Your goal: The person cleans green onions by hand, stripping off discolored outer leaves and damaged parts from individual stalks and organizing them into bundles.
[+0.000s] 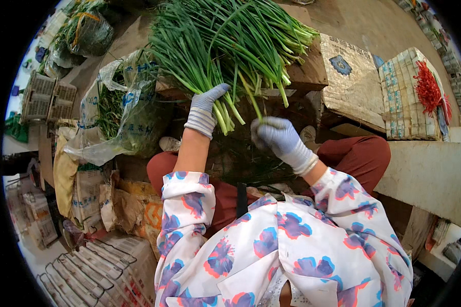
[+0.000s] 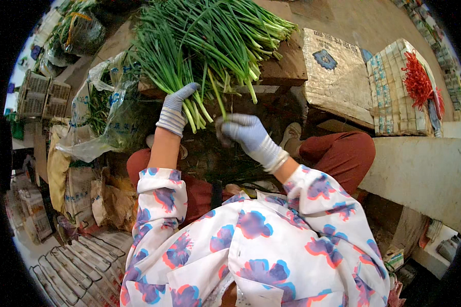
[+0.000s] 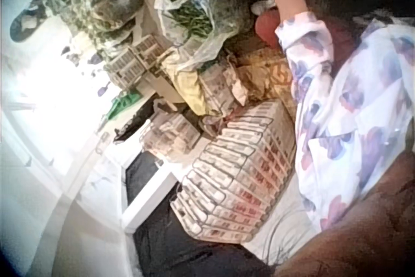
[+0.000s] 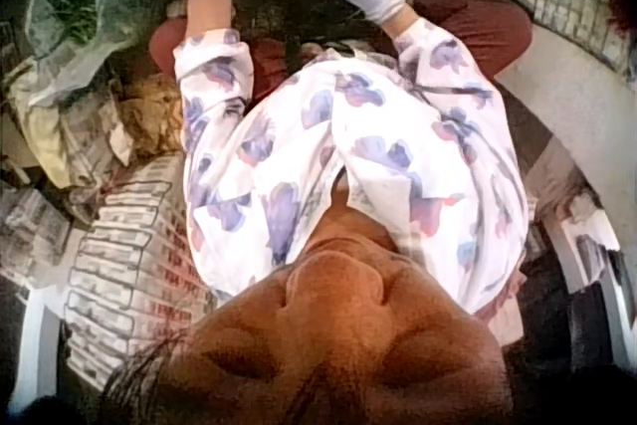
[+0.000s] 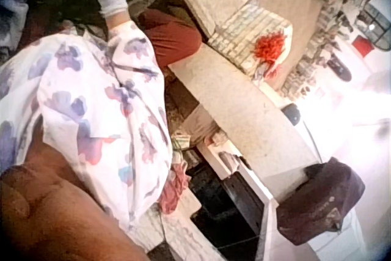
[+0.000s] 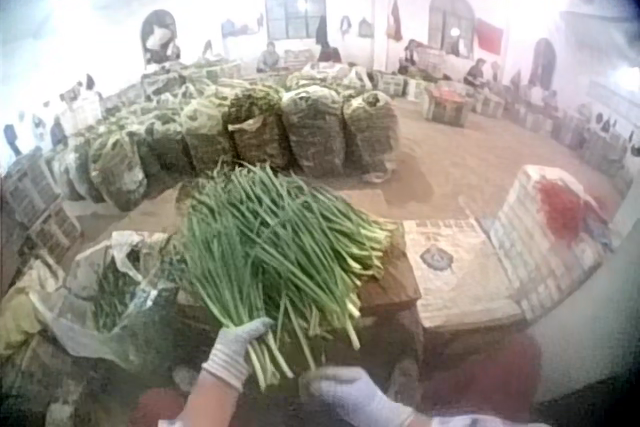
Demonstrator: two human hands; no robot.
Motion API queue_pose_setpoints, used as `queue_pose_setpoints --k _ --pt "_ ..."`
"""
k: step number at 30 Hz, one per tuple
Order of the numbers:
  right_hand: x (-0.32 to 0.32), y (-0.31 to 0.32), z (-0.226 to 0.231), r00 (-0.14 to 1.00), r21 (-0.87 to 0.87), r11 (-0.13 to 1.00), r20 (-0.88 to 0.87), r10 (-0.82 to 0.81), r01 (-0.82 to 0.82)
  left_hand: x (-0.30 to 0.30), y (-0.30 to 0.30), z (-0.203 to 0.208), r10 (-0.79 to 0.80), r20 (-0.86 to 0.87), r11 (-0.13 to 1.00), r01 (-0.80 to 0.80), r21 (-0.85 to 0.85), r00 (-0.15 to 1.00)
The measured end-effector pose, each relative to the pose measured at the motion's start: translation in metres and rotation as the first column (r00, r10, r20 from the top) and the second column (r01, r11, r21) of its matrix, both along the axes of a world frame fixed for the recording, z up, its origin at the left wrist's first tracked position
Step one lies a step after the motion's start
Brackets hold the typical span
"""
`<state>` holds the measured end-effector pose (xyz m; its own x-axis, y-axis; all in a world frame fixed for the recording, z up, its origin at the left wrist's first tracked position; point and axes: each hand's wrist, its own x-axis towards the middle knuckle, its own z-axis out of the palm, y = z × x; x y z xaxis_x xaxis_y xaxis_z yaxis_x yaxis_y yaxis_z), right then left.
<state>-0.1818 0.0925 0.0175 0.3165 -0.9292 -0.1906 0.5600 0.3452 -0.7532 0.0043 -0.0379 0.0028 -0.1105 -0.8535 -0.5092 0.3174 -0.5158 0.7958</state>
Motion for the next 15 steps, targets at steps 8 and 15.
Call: queue_pose_setpoints --k 8,15 --pt "-0.064 0.049 -0.07 -0.719 0.729 0.208 -0.682 0.135 -0.652 -0.007 0.014 0.027 -0.116 -0.083 0.992 0.11 -0.067 0.99" --pt "0.03 -0.028 -0.011 0.827 0.08 0.992 -0.561 -0.037 0.099 -0.012 0.018 0.012 -0.026 -0.013 0.992 0.024 -0.126 1.0"
